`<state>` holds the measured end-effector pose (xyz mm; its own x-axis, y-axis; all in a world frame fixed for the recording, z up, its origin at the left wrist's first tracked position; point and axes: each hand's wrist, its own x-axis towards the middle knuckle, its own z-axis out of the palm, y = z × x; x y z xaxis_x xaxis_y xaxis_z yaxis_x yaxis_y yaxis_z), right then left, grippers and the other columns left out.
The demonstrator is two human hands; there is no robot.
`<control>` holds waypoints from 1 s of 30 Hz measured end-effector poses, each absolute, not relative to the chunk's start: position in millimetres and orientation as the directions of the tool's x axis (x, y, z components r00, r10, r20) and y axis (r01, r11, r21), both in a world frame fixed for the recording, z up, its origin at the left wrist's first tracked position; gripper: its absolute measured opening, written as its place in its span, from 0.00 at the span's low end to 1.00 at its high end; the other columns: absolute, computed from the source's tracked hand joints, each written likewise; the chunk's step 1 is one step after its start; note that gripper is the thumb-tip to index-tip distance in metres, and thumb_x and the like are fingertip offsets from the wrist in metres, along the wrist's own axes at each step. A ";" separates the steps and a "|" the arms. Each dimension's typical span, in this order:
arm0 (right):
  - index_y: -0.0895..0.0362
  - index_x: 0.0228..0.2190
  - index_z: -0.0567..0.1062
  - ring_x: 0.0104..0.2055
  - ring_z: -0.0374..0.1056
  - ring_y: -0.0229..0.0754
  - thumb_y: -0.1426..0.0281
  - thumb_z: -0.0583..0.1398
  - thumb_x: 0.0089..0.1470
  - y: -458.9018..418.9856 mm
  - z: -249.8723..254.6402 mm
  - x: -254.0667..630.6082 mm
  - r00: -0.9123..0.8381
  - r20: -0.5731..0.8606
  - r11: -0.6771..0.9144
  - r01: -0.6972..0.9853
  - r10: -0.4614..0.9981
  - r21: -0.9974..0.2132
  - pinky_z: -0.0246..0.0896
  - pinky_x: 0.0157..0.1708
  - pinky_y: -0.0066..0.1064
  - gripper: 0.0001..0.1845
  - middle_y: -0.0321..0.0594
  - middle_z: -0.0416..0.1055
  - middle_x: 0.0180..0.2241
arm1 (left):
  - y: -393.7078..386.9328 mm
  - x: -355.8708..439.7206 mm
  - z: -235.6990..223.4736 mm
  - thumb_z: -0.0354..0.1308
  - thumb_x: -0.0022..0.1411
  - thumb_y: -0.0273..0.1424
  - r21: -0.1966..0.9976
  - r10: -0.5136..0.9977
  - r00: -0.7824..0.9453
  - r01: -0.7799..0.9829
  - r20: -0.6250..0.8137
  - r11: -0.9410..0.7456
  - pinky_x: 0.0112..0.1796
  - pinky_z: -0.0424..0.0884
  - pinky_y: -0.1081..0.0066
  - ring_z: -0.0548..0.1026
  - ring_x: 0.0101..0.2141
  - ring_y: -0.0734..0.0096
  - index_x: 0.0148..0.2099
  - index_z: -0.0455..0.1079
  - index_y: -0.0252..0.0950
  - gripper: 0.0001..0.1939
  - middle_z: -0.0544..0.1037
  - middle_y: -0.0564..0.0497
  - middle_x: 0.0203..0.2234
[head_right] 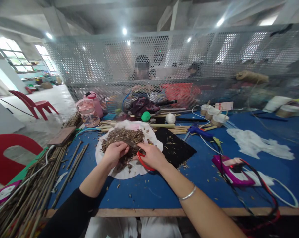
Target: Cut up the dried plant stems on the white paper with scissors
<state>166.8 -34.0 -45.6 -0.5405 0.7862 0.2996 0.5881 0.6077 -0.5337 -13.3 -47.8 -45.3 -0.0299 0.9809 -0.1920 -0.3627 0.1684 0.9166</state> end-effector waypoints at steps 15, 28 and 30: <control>0.58 0.43 0.72 0.33 0.70 0.43 0.60 0.61 0.45 -13.4 -45.1 190.0 -0.239 0.326 0.403 0.603 0.915 -0.688 0.63 0.34 0.30 0.23 0.41 0.75 0.33 | -36.3 -7.1 -28.2 0.60 0.43 0.50 0.403 0.954 -0.166 0.914 0.248 0.055 0.48 0.53 0.42 0.48 0.57 0.33 0.53 0.65 0.38 0.37 0.51 0.36 0.61; 0.57 0.43 0.72 0.33 0.70 0.43 0.58 0.61 0.45 -10.1 -45.5 195.2 -0.263 0.314 0.409 0.606 0.912 -0.682 0.62 0.35 0.30 0.24 0.43 0.76 0.34 | -11.1 -54.0 -34.7 0.57 0.47 0.26 0.375 0.977 -0.011 0.924 0.213 -0.071 0.47 0.63 0.68 0.70 0.45 0.59 0.50 0.69 0.33 0.24 0.73 0.41 0.45; 0.57 0.44 0.72 0.33 0.70 0.43 0.58 0.61 0.45 -10.4 -45.9 195.0 -0.259 0.314 0.406 0.621 0.914 -0.670 0.62 0.35 0.30 0.25 0.43 0.76 0.34 | -12.2 -52.7 -27.2 0.56 0.46 0.26 0.432 0.981 -0.026 0.900 0.195 -0.061 0.45 0.64 0.67 0.71 0.42 0.59 0.49 0.70 0.33 0.24 0.75 0.42 0.42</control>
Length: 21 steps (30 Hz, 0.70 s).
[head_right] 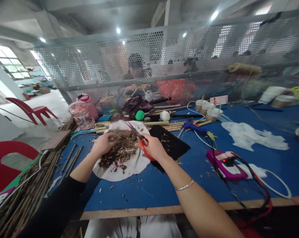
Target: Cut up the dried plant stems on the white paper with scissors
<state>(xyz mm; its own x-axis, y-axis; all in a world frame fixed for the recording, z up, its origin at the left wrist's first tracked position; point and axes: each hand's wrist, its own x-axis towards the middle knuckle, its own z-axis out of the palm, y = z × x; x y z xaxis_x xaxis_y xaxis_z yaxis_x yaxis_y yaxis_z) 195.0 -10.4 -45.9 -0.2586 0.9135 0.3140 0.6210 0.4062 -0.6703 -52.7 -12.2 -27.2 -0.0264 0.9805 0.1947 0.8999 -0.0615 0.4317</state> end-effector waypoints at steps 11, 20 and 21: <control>0.56 0.44 0.72 0.34 0.70 0.43 0.55 0.60 0.46 -10.0 -46.9 195.3 -0.271 0.299 0.403 0.632 0.915 -0.662 0.61 0.35 0.30 0.26 0.42 0.75 0.34 | -3.6 -33.5 -16.9 0.58 0.48 0.30 0.895 0.998 0.029 0.442 0.056 -0.064 0.35 0.69 0.69 0.74 0.30 0.65 0.42 0.72 0.30 0.17 0.78 0.47 0.28; 0.57 0.42 0.72 0.31 0.70 0.40 0.57 0.60 0.46 -9.2 -49.6 195.7 -0.288 0.302 0.417 0.618 0.909 -0.666 0.61 0.33 0.27 0.23 0.40 0.76 0.32 | 12.0 -47.8 -38.3 0.53 0.54 0.28 0.506 0.947 0.253 0.801 0.199 -0.320 0.52 0.59 0.62 0.66 0.52 0.58 0.58 0.59 0.33 0.27 0.68 0.40 0.52; 0.57 0.43 0.72 0.31 0.70 0.41 0.58 0.60 0.45 -9.1 -50.3 195.8 -0.287 0.303 0.417 0.622 0.909 -0.663 0.61 0.33 0.27 0.23 0.40 0.76 0.32 | 11.2 -48.9 -40.0 0.53 0.53 0.28 0.479 0.944 0.267 0.814 0.193 -0.329 0.53 0.59 0.63 0.66 0.52 0.58 0.58 0.59 0.34 0.28 0.67 0.41 0.53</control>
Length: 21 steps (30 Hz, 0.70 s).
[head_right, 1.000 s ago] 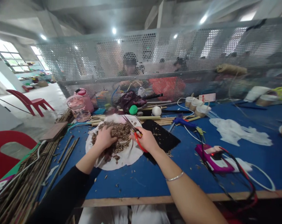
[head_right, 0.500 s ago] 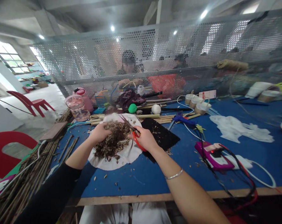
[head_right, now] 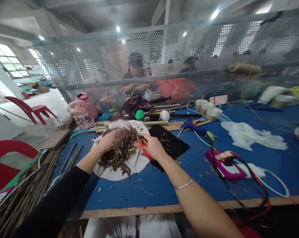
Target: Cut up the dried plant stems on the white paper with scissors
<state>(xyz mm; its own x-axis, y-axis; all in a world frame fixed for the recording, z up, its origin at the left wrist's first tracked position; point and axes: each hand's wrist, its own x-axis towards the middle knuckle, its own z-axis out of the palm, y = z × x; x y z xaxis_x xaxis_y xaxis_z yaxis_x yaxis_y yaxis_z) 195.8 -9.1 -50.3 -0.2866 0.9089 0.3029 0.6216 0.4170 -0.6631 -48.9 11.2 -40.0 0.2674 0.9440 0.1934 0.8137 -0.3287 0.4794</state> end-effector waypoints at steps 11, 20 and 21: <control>0.56 0.43 0.72 0.36 0.72 0.43 0.53 0.60 0.45 -9.8 -50.6 194.0 -0.281 0.307 0.416 0.622 0.909 -0.664 0.63 0.36 0.29 0.26 0.42 0.76 0.36 | -14.9 -56.2 -19.4 0.51 0.51 0.29 0.587 0.964 0.207 0.765 0.167 -0.266 0.57 0.53 0.62 0.59 0.57 0.59 0.61 0.54 0.32 0.34 0.61 0.44 0.58; 0.56 0.43 0.73 0.36 0.71 0.43 0.52 0.60 0.45 -9.0 -44.8 196.0 -0.238 0.290 0.373 0.673 0.927 -0.639 0.62 0.35 0.29 0.27 0.43 0.76 0.36 | -24.8 -67.8 -30.6 0.48 0.51 0.27 0.707 0.953 -0.173 0.705 0.249 -0.057 0.45 0.66 0.65 0.73 0.41 0.63 0.47 0.71 0.35 0.21 0.77 0.47 0.40; 0.56 0.43 0.73 0.36 0.71 0.43 0.52 0.59 0.45 -8.6 -41.9 197.1 -0.221 0.283 0.355 0.690 0.933 -0.631 0.62 0.35 0.29 0.27 0.43 0.76 0.36 | -24.6 -66.5 -33.4 0.48 0.52 0.28 0.708 0.942 -0.206 0.705 0.265 -0.045 0.43 0.67 0.65 0.73 0.38 0.64 0.43 0.73 0.35 0.18 0.77 0.47 0.36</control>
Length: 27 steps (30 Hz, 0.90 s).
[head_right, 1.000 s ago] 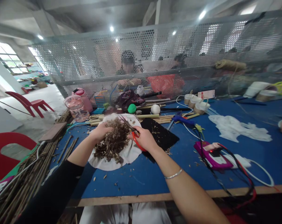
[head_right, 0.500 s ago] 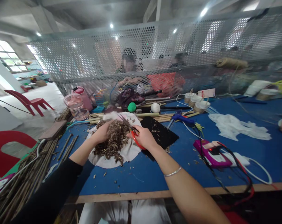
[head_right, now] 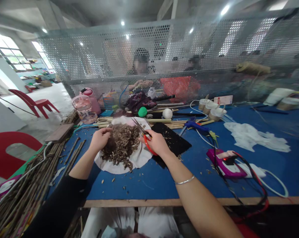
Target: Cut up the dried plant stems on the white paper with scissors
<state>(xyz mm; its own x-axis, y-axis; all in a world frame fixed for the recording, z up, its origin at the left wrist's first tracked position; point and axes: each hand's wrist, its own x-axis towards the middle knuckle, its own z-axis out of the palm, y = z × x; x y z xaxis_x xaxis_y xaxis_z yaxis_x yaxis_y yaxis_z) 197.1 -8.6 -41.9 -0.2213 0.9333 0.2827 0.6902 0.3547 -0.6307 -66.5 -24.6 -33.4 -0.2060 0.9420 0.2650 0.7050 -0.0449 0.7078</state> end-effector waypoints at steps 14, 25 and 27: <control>0.55 0.42 0.73 0.32 0.71 0.48 0.46 0.54 0.45 -52.4 -29.1 276.5 -0.070 0.034 0.077 0.962 0.997 -0.262 0.61 0.29 0.31 0.31 0.44 0.76 0.31 | -58.8 -93.2 -24.9 0.57 0.49 0.32 0.594 0.959 0.282 0.772 -0.004 -0.225 0.35 0.66 0.73 0.73 0.31 0.69 0.36 0.77 0.38 0.12 0.79 0.51 0.30; 0.57 0.43 0.73 0.33 0.72 0.47 0.51 0.60 0.42 -63.1 -13.1 244.6 -0.079 0.095 0.115 0.876 0.992 -0.469 0.64 0.31 0.31 0.29 0.43 0.76 0.32 | -51.0 -77.6 -42.2 0.56 0.47 0.28 0.438 0.951 0.309 0.857 -0.017 -0.271 0.33 0.64 0.72 0.72 0.27 0.67 0.26 0.77 0.41 0.09 0.78 0.50 0.22; 0.56 0.42 0.73 0.36 0.72 0.47 0.54 0.60 0.43 -58.3 -7.1 233.7 -0.127 0.170 0.197 0.842 0.977 -0.503 0.64 0.34 0.31 0.25 0.42 0.76 0.35 | -52.2 -77.2 -41.7 0.55 0.48 0.30 0.471 0.956 0.291 0.841 0.024 -0.268 0.30 0.63 0.72 0.71 0.25 0.68 0.25 0.77 0.40 0.08 0.77 0.50 0.20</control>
